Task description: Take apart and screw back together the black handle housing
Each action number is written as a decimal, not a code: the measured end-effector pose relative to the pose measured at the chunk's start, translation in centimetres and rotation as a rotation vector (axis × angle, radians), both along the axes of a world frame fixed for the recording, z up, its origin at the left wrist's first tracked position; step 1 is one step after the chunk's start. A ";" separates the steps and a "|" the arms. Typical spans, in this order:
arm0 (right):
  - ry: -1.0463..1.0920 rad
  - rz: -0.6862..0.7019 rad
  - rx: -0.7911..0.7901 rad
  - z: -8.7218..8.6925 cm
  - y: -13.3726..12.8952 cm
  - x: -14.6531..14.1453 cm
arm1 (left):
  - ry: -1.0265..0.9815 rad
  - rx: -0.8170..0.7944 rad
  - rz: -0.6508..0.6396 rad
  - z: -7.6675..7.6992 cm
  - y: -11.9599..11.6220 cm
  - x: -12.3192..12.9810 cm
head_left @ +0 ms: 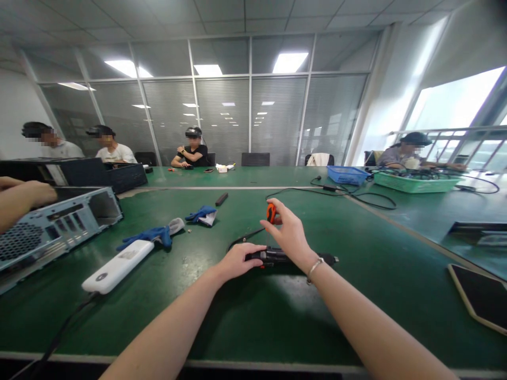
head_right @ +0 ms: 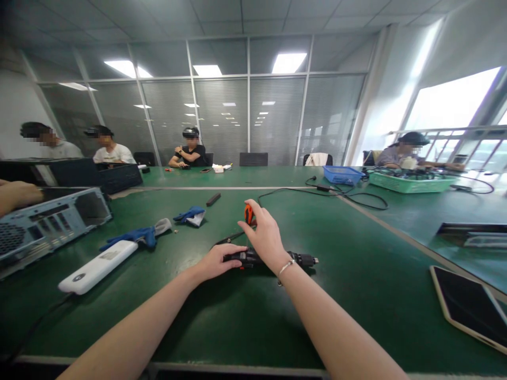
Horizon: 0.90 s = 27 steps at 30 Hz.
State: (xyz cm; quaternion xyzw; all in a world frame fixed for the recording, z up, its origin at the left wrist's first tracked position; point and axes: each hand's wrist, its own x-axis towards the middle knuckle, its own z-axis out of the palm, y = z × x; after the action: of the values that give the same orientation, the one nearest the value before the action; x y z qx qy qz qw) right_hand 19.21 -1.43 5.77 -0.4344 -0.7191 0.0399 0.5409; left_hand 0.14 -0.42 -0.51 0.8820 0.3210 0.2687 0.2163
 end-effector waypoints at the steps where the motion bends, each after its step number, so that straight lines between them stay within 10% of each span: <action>1: -0.008 -0.031 0.026 -0.2 0.0 -0.1 | 0.007 0.004 -0.003 0.0 0.0 0.0; 27: 0.016 0.029 0.039 -2.3 -0.9 -0.2 | 0.031 0.021 0.026 0.6 -0.4 -0.3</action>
State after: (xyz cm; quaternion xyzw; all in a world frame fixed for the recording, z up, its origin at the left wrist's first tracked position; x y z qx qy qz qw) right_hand 19.03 -2.37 3.49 -0.4129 -0.7215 0.0374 0.5545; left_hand -0.13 -0.79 0.04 0.8841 0.3330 0.2611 0.1982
